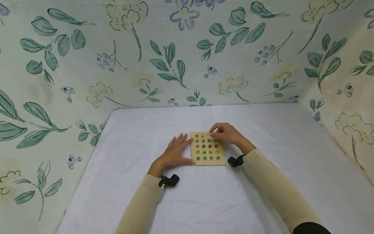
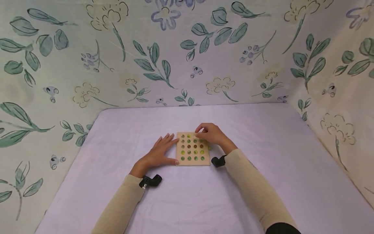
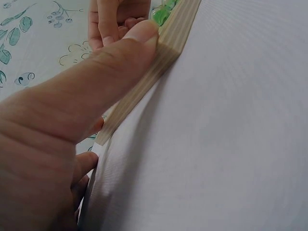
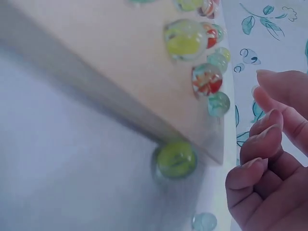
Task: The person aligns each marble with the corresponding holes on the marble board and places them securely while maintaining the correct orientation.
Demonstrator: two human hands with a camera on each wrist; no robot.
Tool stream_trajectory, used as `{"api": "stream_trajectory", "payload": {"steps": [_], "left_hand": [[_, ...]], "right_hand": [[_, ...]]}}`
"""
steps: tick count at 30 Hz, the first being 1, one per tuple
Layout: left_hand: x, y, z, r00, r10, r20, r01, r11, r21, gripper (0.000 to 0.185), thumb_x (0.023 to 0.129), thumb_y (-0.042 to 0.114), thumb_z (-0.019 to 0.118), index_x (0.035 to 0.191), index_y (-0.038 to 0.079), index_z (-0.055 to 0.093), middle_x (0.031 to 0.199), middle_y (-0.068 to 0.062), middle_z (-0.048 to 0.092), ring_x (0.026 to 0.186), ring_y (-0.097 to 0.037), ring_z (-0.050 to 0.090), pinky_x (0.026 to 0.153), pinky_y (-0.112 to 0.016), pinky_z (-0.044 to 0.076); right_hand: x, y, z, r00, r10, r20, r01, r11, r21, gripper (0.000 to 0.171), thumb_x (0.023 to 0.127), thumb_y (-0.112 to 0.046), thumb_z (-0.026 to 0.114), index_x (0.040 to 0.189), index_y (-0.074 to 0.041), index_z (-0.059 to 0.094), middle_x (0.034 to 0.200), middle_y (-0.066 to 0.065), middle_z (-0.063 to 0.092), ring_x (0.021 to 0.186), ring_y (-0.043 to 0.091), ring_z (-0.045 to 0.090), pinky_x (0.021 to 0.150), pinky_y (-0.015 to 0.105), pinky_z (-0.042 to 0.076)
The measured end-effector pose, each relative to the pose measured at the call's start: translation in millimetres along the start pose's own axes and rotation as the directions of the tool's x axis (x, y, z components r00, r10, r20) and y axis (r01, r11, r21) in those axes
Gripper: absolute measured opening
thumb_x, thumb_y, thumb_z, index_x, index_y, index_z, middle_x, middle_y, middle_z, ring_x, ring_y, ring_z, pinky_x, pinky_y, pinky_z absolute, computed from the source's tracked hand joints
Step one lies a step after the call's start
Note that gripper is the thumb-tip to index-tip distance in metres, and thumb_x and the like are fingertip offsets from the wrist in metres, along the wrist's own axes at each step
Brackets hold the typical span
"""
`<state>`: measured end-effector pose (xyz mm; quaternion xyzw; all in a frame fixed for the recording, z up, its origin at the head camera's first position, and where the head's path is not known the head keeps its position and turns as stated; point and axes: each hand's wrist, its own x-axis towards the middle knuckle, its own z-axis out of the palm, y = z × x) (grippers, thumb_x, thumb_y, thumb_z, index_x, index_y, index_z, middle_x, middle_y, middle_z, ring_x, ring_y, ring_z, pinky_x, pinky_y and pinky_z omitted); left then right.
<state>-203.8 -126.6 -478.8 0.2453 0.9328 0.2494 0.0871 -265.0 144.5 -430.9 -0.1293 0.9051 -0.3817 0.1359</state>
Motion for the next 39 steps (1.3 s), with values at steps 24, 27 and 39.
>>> {"api": "stream_trajectory", "payload": {"steps": [24,27,39], "left_hand": [[-2.9,-0.6,-0.5,0.999,0.041,-0.026,-0.041,0.999,-0.020,0.101,0.073,0.065,0.071,0.153,0.021,0.029,0.161,-0.008,0.015,0.148,-0.023,0.002,0.119,-0.042,-0.003],[-2.3,-0.3,-1.0,0.998,0.042,-0.037,-0.042,0.999,-0.015,0.101,0.073,0.064,0.072,0.153,0.020,0.029,0.160,-0.008,0.016,0.148,-0.024,0.003,0.119,-0.042,-0.003],[-0.7,-0.8,3.1,0.999,0.036,-0.027,-0.036,0.999,-0.017,0.102,0.072,0.065,0.072,0.153,0.022,0.028,0.161,-0.008,0.014,0.148,-0.023,0.002,0.119,-0.041,-0.004]], "right_hand": [[-44.4,26.9,-10.5,1.000,0.022,0.003,-0.022,0.999,-0.033,0.014,0.088,-0.022,0.071,0.098,-0.014,0.067,0.081,0.005,0.056,0.073,0.021,0.049,0.059,0.029,0.042],[-48.2,30.5,-11.4,1.000,0.019,0.014,-0.019,1.000,-0.023,0.015,0.088,-0.021,0.071,0.099,-0.013,0.067,0.081,0.005,0.055,0.072,0.021,0.049,0.059,0.029,0.041],[-56.0,42.1,-9.7,1.000,0.002,0.030,-0.002,1.000,0.008,0.018,0.085,-0.018,0.074,0.100,-0.011,0.067,0.075,0.004,0.055,0.068,0.019,0.048,0.057,0.027,0.041]]}}
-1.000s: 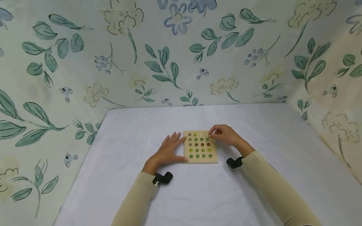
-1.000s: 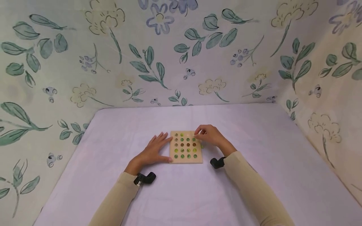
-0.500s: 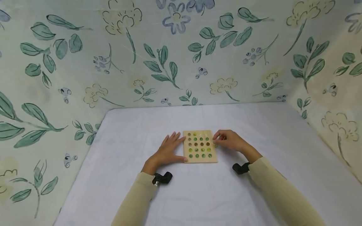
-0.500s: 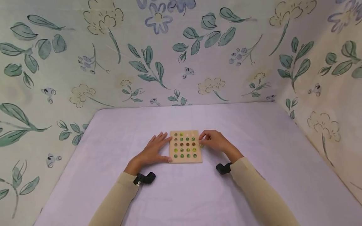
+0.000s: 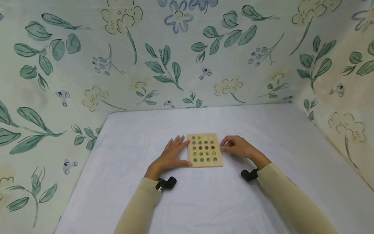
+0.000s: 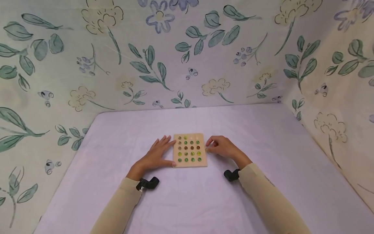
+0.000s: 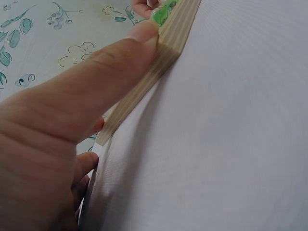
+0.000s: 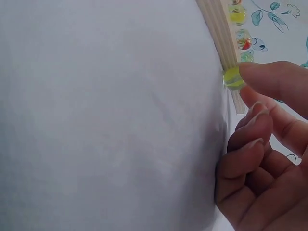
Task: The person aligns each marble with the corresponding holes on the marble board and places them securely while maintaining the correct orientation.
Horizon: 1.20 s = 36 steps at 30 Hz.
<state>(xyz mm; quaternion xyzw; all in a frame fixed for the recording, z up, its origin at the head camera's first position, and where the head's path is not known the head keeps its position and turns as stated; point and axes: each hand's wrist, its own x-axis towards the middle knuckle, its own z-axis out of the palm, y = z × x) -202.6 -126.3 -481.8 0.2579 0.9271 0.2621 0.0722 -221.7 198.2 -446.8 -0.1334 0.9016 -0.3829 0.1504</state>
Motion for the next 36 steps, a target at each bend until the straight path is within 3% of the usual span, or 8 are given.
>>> {"api": "stream_trajectory", "payload": {"steps": [8,36], "left_hand": [[-0.4,1.0,-2.5,1.000,-0.011,0.005,0.011,1.000,0.008,0.102,0.073,0.065,0.071,0.154,0.022,0.027,0.161,-0.007,0.013,0.148,-0.022,0.001,0.119,-0.039,-0.005],[0.1,0.0,-2.7,1.000,-0.001,0.007,0.001,1.000,0.006,0.101,0.073,0.065,0.071,0.153,0.022,0.028,0.161,-0.006,0.014,0.148,-0.022,0.001,0.119,-0.039,-0.005]], "right_hand": [[-0.1,-0.9,-1.5,0.999,0.030,0.027,-0.029,0.999,-0.024,0.018,0.085,-0.018,0.074,0.100,-0.012,0.067,0.074,0.004,0.055,0.068,0.019,0.048,0.058,0.027,0.039],[1.1,2.5,-0.7,0.999,-0.019,0.048,0.020,0.999,-0.030,0.015,0.085,-0.016,0.074,0.098,-0.012,0.067,0.074,0.003,0.052,0.069,0.019,0.047,0.058,0.026,0.039]]}}
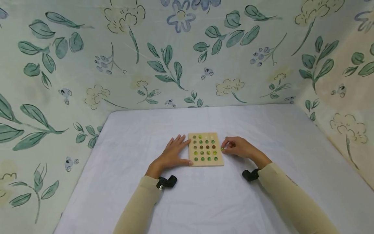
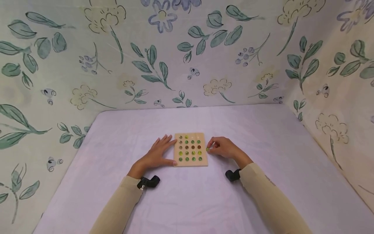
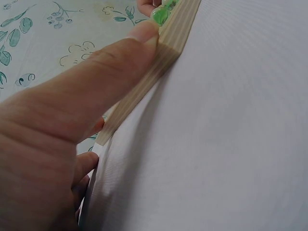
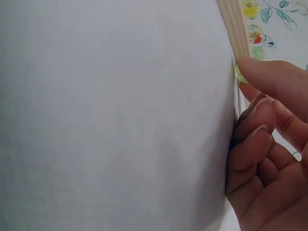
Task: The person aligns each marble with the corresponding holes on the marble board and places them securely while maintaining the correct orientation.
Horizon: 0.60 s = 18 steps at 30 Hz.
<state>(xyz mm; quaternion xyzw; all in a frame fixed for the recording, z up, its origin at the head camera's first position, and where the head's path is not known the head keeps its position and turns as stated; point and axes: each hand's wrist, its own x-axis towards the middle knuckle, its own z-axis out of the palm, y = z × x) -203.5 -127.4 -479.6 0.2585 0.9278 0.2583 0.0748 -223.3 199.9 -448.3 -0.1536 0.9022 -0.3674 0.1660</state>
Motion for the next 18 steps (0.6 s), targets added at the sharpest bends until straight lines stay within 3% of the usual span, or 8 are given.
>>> {"api": "stream_trajectory", "payload": {"steps": [18], "left_hand": [[1.0,0.7,-0.1,1.000,-0.011,0.005,0.011,1.000,0.003,0.101,0.073,0.064,0.073,0.154,0.022,0.028,0.161,-0.006,0.013,0.148,-0.021,0.001,0.119,-0.039,-0.006]], "right_hand": [[-0.4,4.5,1.0,1.000,-0.015,-0.027,0.016,0.999,0.028,0.014,0.085,-0.019,0.074,0.094,-0.013,0.066,0.075,0.003,0.055,0.068,0.018,0.048,0.056,0.025,0.040]]}}
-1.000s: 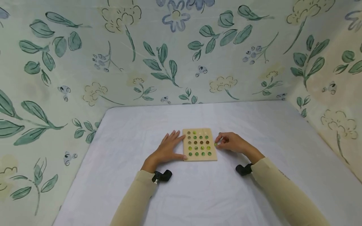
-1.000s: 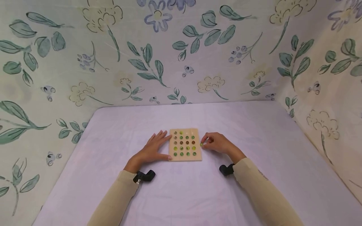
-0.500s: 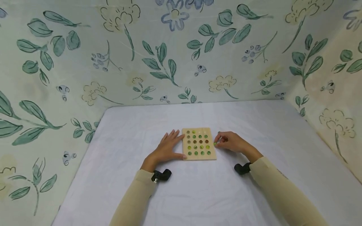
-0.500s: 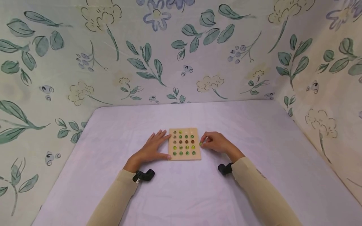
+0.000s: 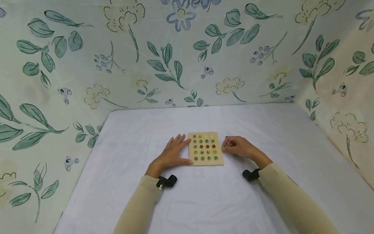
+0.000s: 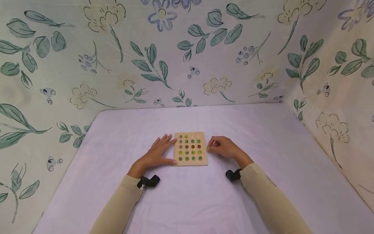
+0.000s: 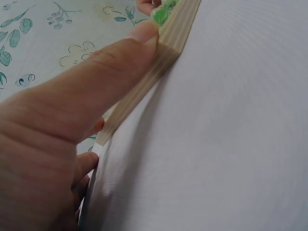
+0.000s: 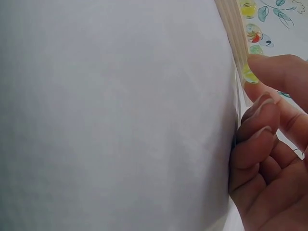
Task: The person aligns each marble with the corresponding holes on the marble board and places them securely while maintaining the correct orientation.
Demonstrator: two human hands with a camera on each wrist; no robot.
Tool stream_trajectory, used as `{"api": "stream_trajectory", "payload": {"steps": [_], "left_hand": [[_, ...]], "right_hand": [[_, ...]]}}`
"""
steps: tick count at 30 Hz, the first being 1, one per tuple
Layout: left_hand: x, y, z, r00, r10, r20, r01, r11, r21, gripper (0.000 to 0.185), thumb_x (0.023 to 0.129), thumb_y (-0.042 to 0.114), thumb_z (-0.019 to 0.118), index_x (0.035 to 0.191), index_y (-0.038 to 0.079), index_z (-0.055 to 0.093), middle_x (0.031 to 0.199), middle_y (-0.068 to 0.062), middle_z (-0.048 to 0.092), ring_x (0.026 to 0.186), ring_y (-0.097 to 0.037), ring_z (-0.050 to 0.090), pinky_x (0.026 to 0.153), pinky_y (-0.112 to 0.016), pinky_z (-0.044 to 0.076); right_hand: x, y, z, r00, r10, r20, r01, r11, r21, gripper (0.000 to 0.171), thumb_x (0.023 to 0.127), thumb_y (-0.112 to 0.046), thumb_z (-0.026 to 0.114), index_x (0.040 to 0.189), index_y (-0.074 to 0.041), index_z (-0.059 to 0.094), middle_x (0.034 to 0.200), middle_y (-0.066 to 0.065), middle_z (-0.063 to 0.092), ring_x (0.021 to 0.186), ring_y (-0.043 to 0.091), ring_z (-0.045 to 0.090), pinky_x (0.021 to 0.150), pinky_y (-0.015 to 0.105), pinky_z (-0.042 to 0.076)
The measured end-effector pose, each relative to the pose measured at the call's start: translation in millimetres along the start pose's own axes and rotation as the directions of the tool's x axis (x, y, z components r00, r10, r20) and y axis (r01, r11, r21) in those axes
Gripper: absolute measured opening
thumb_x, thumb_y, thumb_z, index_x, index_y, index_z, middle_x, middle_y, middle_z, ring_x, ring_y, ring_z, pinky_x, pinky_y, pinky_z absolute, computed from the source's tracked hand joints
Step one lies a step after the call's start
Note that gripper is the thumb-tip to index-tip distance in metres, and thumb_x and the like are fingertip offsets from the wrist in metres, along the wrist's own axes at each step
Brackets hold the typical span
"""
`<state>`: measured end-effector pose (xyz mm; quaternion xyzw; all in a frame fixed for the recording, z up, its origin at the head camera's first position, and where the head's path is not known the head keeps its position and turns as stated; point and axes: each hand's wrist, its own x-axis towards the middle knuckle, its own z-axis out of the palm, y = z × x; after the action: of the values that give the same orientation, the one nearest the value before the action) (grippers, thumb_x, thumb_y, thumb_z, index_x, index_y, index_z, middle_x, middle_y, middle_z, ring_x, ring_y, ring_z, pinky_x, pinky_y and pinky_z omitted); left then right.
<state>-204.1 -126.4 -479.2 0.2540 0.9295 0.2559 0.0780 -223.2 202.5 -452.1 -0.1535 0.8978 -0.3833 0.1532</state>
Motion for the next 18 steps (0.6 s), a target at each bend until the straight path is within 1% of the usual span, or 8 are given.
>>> {"api": "stream_trajectory", "payload": {"steps": [5,14,18], "left_hand": [[-0.2,-0.5,2.0,1.000,-0.002,-0.007,0.002,1.000,0.017,0.101,0.073,0.063,0.072,0.154,0.023,0.027,0.161,-0.004,0.013,0.148,-0.021,0.001,0.119,-0.039,-0.005],[-1.7,-0.7,1.7,1.000,0.004,-0.006,-0.004,1.000,-0.006,0.100,0.073,0.064,0.072,0.153,0.022,0.028,0.161,-0.006,0.014,0.148,-0.022,0.001,0.119,-0.040,-0.005],[-1.5,-0.5,1.5,1.000,0.005,-0.010,-0.005,1.000,-0.004,0.100,0.073,0.063,0.073,0.153,0.022,0.029,0.161,-0.006,0.014,0.148,-0.022,0.002,0.119,-0.040,-0.005]], "right_hand": [[-0.8,0.9,0.9,1.000,0.005,-0.009,-0.005,1.000,-0.001,0.013,0.085,-0.018,0.074,0.094,-0.013,0.065,0.075,0.003,0.055,0.068,0.018,0.048,0.056,0.025,0.039],[2.7,-0.4,-2.7,1.000,0.022,0.001,-0.022,0.999,-0.024,0.013,0.086,-0.018,0.073,0.096,-0.013,0.065,0.075,0.003,0.055,0.067,0.018,0.048,0.055,0.026,0.039],[5.4,-1.9,-4.4,0.999,0.052,0.001,-0.052,0.998,-0.025,0.014,0.087,-0.021,0.072,0.097,-0.015,0.065,0.074,0.004,0.054,0.065,0.018,0.048,0.053,0.026,0.039]]}}
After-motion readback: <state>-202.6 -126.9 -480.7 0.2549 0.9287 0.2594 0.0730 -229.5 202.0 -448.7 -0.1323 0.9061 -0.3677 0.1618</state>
